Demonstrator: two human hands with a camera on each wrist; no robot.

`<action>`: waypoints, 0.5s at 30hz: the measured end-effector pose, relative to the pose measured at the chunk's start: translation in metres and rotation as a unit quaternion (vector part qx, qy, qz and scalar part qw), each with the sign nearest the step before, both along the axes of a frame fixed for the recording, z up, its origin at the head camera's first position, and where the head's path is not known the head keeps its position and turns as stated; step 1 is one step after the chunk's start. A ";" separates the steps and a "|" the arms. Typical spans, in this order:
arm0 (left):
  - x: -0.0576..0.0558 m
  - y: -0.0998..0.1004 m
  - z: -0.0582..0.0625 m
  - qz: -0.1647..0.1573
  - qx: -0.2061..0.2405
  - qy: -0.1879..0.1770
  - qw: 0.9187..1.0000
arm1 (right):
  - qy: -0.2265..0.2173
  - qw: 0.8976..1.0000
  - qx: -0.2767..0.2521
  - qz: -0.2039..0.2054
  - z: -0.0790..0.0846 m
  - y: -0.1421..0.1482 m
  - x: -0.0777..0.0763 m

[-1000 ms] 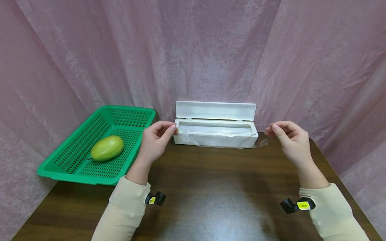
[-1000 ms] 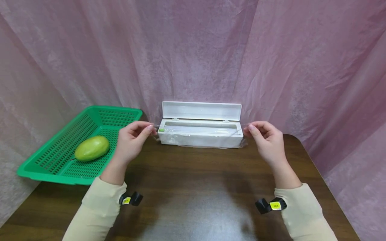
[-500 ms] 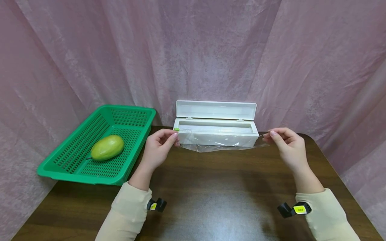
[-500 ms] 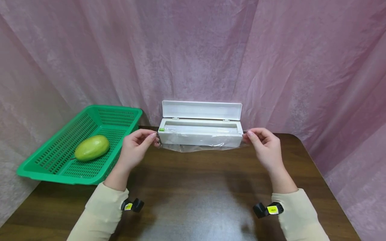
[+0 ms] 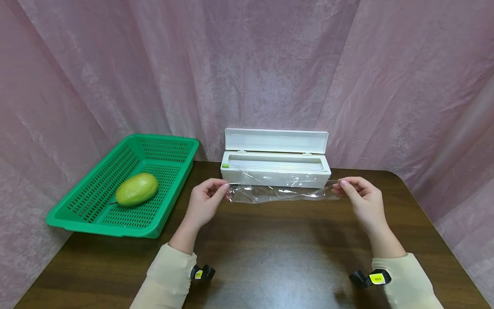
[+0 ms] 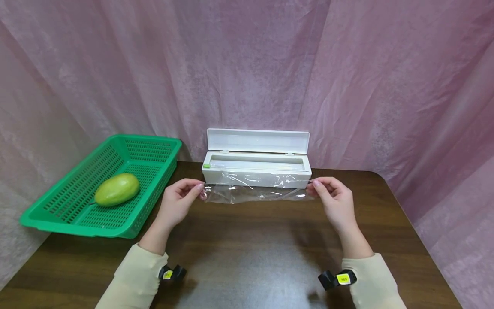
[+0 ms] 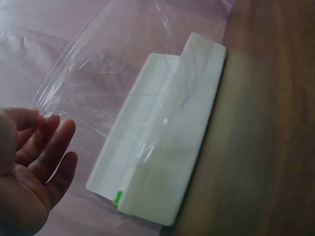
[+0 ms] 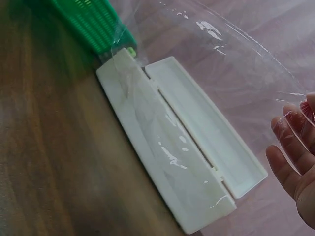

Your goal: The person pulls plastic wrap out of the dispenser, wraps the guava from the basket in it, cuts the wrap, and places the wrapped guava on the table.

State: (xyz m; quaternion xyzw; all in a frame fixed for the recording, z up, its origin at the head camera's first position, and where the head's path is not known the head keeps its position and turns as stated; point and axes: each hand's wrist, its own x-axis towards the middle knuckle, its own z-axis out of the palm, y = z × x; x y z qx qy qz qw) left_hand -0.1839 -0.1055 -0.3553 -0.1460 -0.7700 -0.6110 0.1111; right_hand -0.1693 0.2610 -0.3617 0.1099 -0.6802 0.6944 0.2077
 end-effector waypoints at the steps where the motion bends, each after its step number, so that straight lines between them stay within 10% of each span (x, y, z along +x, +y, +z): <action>1: 0.003 0.001 0.001 0.001 -0.001 -0.003 1.000 | -0.003 1.000 0.000 -0.002 -0.002 0.000 0.000; 15: -0.007 -0.004 -0.042 -0.004 -0.002 -0.087 0.996 | -0.062 0.998 -0.003 -0.012 -0.034 0.000 0.007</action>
